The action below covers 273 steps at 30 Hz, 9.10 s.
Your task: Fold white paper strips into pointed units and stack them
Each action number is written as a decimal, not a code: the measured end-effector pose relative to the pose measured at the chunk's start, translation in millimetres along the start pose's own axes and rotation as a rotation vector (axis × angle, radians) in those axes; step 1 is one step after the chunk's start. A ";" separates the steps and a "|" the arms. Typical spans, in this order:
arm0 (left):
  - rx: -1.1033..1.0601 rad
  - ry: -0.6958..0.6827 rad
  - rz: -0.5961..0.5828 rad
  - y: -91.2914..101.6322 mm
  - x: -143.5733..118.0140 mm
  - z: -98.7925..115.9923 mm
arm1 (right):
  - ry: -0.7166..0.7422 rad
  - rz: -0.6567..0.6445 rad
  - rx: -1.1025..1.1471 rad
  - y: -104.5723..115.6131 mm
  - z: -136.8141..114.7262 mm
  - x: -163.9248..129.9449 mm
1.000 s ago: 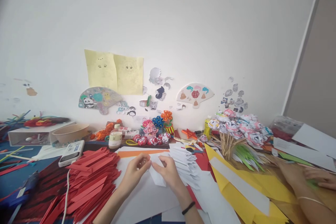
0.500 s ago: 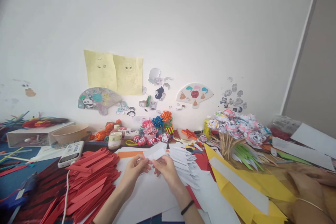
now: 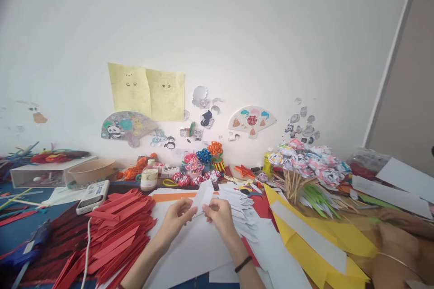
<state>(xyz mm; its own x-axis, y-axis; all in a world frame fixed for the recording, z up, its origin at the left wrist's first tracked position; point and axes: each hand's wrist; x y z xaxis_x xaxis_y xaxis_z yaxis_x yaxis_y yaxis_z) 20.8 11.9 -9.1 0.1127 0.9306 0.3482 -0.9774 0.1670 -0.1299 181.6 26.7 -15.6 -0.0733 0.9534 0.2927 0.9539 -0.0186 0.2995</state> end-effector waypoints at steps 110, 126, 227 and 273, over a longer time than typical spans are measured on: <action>0.654 -0.113 0.050 12.2 -1.8 7.0 | 0.042 -0.147 -0.007 3.5 1.3 -3.9; 0.404 -0.136 -0.045 4.6 -2.7 15.6 | 0.079 -0.349 0.062 4.4 -6.3 -8.5; 0.398 -0.084 -0.107 -1.2 -2.0 0.0 | 0.026 -0.005 0.140 -1.8 -9.5 -4.8; 0.346 -0.057 -0.047 5.3 3.2 -12.4 | 0.058 -0.155 0.193 -3.0 2.8 -0.1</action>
<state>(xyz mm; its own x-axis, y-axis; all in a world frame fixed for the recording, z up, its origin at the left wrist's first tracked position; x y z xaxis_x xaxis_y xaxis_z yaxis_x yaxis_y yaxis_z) 18.2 19.8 -20.2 0.1585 0.9034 0.3985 -0.9753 0.0802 0.2059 179.5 27.5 -19.0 -0.2339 0.9215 0.3099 0.9675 0.1892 0.1675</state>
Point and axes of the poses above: each hand's wrist, its own x-axis towards the middle knuckle, its own y-axis out of the back of the hand, z = x × y, and after that the axes turned 15 degrees about -x, right-handed
